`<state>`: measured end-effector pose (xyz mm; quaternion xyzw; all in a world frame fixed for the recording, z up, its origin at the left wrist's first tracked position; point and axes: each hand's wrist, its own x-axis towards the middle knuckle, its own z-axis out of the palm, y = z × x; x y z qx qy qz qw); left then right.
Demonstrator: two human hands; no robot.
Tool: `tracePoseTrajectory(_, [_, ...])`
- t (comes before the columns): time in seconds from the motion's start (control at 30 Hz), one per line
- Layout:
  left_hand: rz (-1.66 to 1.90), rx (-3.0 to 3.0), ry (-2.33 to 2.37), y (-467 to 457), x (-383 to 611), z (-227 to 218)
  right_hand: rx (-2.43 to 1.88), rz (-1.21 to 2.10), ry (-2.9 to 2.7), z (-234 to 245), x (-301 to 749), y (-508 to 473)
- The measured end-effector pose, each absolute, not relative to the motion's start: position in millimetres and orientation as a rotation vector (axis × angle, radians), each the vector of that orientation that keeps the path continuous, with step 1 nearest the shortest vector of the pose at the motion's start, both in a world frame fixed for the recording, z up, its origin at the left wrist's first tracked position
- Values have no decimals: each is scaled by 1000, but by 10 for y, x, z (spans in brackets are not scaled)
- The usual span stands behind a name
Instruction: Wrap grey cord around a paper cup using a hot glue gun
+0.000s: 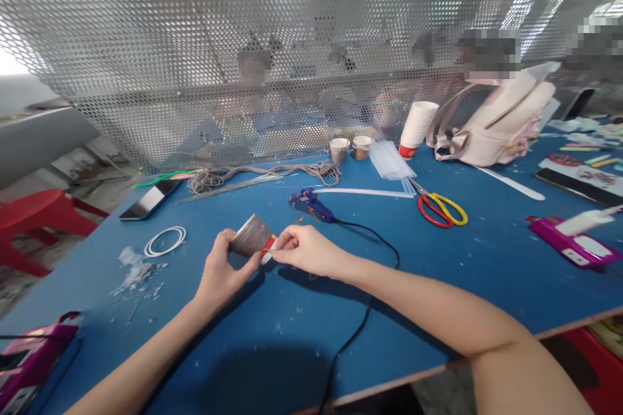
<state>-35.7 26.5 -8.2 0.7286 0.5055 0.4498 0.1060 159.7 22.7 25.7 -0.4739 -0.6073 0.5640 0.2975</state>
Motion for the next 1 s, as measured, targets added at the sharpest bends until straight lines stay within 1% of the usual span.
tracePoseTrajectory(0.07, [1260, 2092, 1506, 248, -335, -67, -1252, 1152, -1864, 285, 1607, 218])
tracePoseTrajectory(0.13, [1216, 2031, 1512, 230, -314, -45, -1212, 865, -1988, 295, 1602, 219])
tracePoseTrajectory(0.23, [1170, 1977, 1487, 206, -290, -9, -1183, 684, -2021, 280, 1586, 235])
tracePoseTrajectory(0.4, [1101, 1941, 1463, 188, -295, 0, -1233, 691, -1985, 230, 1578, 249])
tracePoseTrajectory(0.7, [1156, 1945, 1413, 170, -301, -16, -1327, 899, -1871, 221, 1563, 235])
tracePoseTrajectory(1.0, [1178, 1974, 1483, 153, -294, -9, -1304, 912, -1866, 226, 1537, 180])
